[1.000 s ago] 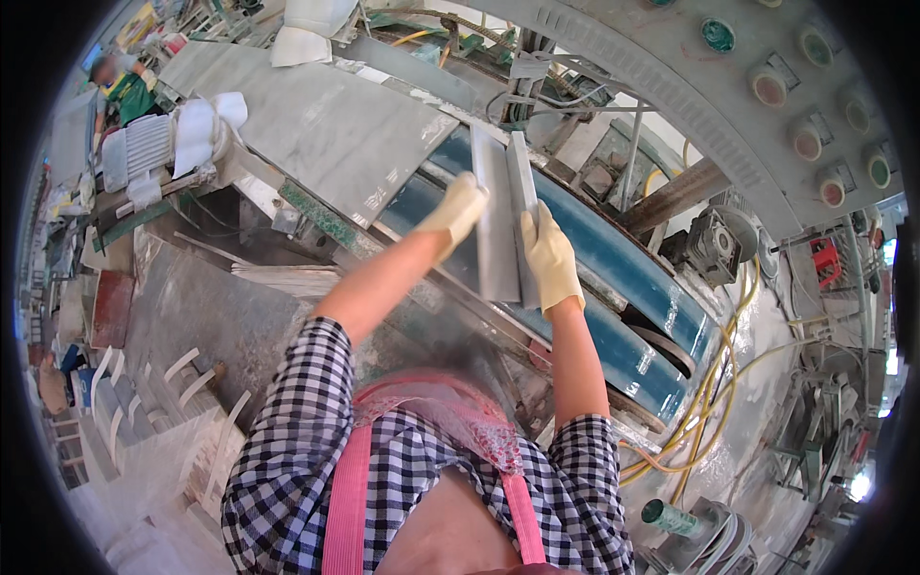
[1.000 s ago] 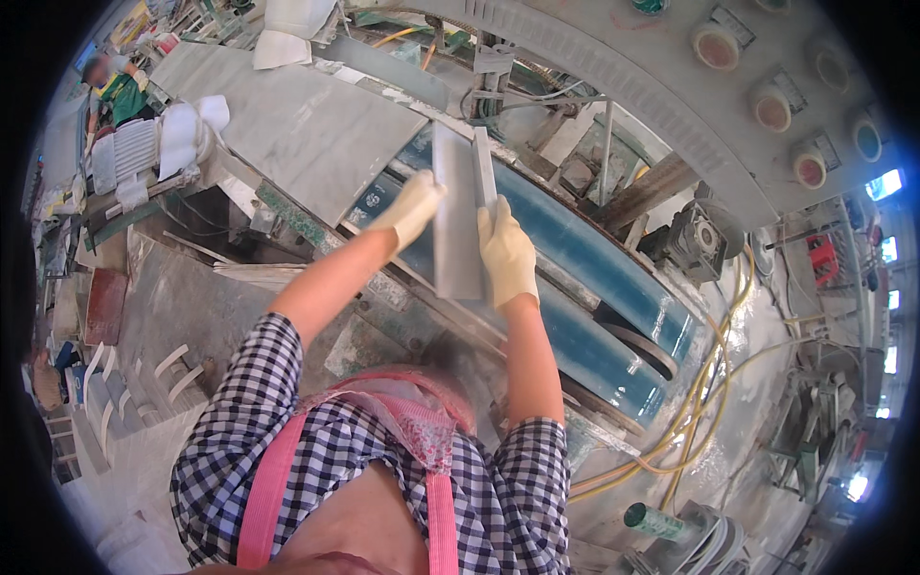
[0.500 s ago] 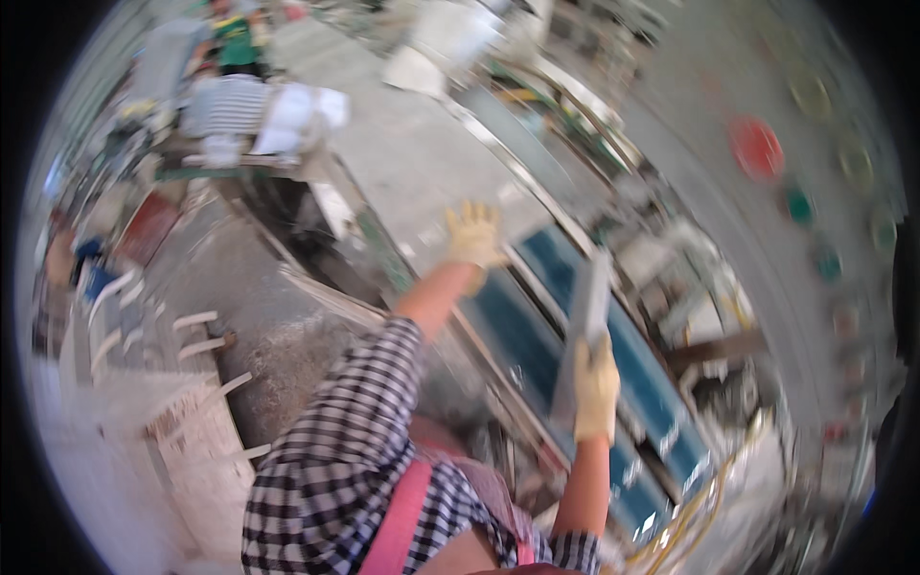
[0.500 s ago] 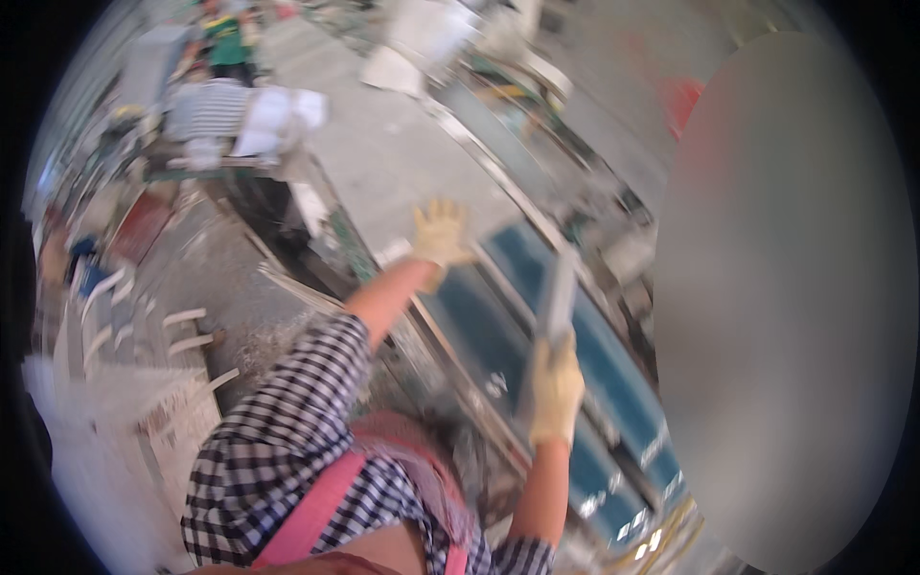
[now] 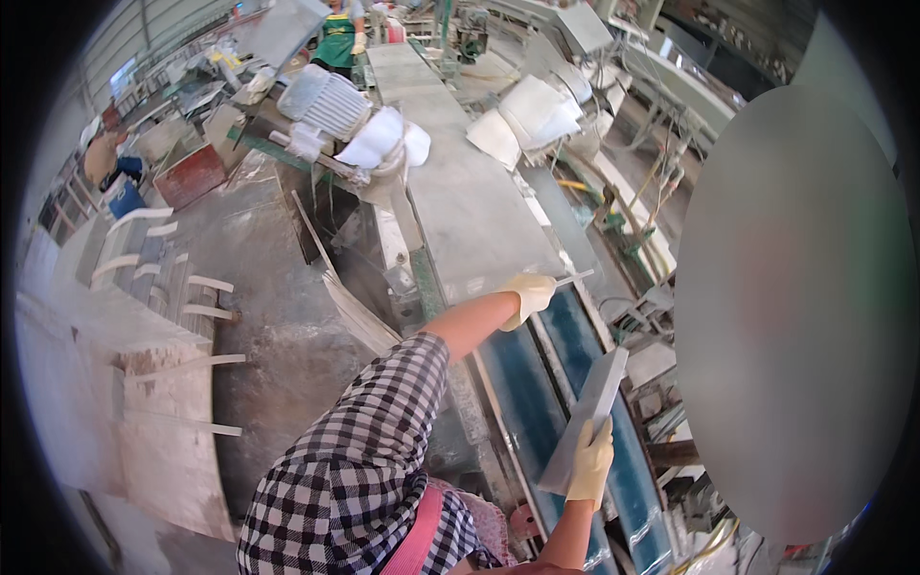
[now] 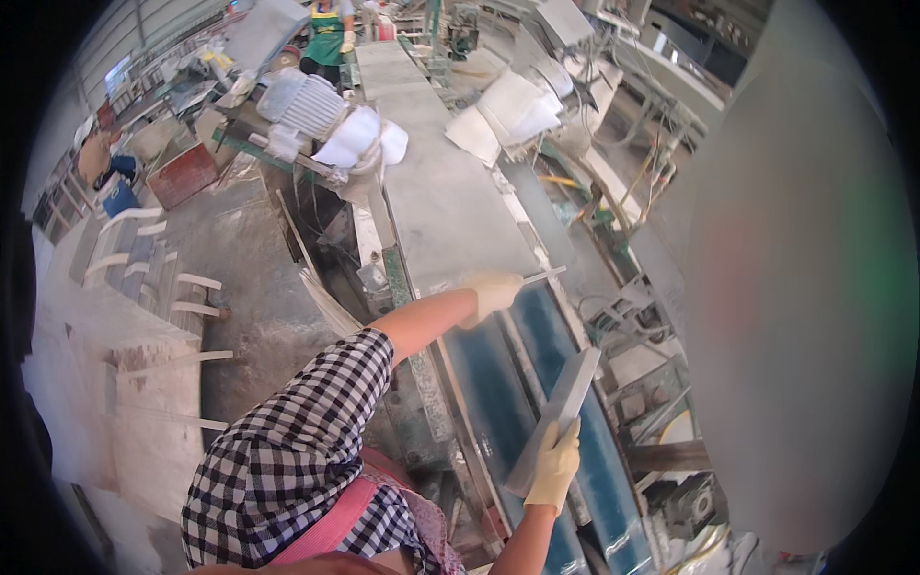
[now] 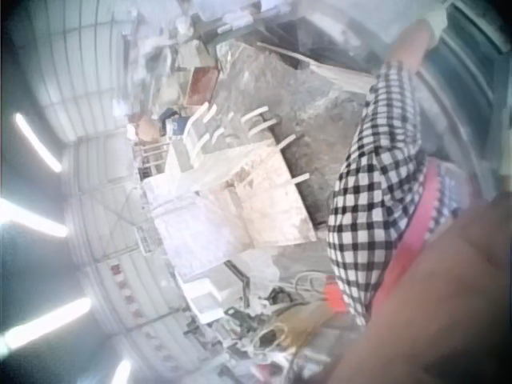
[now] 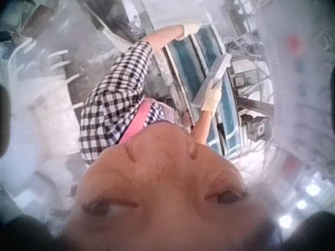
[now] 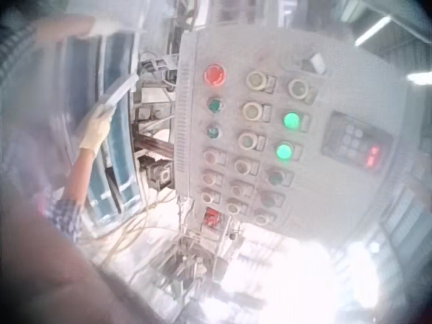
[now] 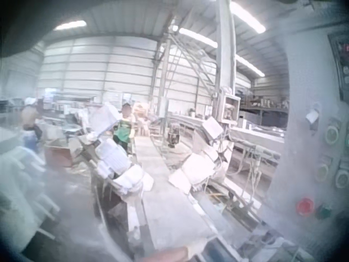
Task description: The person picks up rectangular stone tiles from a conveyor belt and stacks them on a wooden pallet. They handle each tile with gloved hands, aligning them in a neat pile.
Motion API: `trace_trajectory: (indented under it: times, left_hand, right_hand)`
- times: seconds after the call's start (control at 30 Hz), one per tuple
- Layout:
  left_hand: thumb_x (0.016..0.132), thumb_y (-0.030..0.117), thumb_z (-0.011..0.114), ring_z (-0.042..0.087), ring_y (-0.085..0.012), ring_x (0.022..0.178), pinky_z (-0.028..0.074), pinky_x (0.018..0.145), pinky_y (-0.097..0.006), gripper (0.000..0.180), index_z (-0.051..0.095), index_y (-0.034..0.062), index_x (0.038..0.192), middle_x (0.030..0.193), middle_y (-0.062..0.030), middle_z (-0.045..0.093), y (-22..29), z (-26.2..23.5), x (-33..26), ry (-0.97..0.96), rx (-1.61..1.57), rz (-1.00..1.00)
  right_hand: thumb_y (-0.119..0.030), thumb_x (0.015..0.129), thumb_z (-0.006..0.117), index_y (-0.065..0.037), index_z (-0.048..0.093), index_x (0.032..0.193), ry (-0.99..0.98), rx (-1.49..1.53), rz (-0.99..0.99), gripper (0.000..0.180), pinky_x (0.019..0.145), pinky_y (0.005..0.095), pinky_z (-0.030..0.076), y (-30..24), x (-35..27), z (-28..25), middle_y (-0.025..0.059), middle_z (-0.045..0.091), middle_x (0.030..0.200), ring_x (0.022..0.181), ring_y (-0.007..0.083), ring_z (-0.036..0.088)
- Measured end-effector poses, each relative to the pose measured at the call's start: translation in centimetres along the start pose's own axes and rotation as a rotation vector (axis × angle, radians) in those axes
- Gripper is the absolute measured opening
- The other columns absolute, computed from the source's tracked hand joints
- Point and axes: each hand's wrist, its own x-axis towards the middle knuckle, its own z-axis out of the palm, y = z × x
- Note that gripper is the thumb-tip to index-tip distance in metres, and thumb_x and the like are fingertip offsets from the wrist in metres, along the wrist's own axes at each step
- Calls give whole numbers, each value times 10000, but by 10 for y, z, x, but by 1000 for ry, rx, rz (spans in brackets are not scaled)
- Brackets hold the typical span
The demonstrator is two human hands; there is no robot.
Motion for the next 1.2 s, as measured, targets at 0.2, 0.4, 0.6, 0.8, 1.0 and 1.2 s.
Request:
trace_trajectory:
  times: [0.2, 0.4, 0.6, 0.8, 1.0, 1.2]
  left_hand:
    - [800, 147, 522, 560, -244, 879, 458, 783, -389, 274, 572, 14, 1035, 945, -166, 590, 37, 65, -68, 109, -1053, 198]
    - [894, 165, 496, 510, -214, 953, 409, 842, -369, 254, 523, -34, 1048, 1024, -166, 553, 106, 124, -113, 84, -1021, 62]
    - [889, 190, 491, 642, -270, 807, 500, 745, -414, 263, 607, -16, 1005, 886, -180, 637, 86, 114, -84, -45, -802, 239]
    - [756, 107, 587, 678, -357, 762, 529, 690, -442, 160, 684, -18, 780, 866, -209, 670, -8, 55, -35, 433, -177, 21]
    - [666, 404, 793, 461, -323, 1242, 296, 1049, -556, 724, 564, 64, 1263, 1295, -151, 546, -77, 25, -11, 680, 459, -35]
    - [601, 474, 824, 419, -377, 1240, 275, 1017, -629, 856, 524, 66, 1291, 1291, -135, 499, -78, 7, 9, 462, 492, -131]
  right_hand:
    - [-382, 980, 487, 83, 455, 1339, -89, 127, 57, 589, 868, 482, 488, -8, 0, -15, 352, 588, 1143, 1035, 476, 592]
    - [-443, 987, 444, 86, 415, 1374, -182, 120, 104, 656, 970, 454, 445, -35, -5, -35, 342, 525, 1283, 1180, 455, 534]
    - [-444, 940, 495, 100, 416, 1360, -238, -13, 108, 691, 932, 458, 476, -30, 2, -31, 352, 562, 1221, 1126, 456, 574]
    - [-388, 915, 508, 64, 447, 1351, -53, -164, 91, 631, 858, 495, 505, -1, 7, 3, 327, 606, 1153, 1010, 456, 621]
    - [-388, 941, 512, 10, 446, 1375, 25, -247, 120, 593, 715, 489, 534, -6, -5, 3, 274, 658, 990, 834, 427, 663]
    - [-382, 961, 507, 3, 445, 1368, 1, -274, 161, 564, 638, 483, 533, -19, -6, -5, 255, 657, 900, 737, 416, 661]
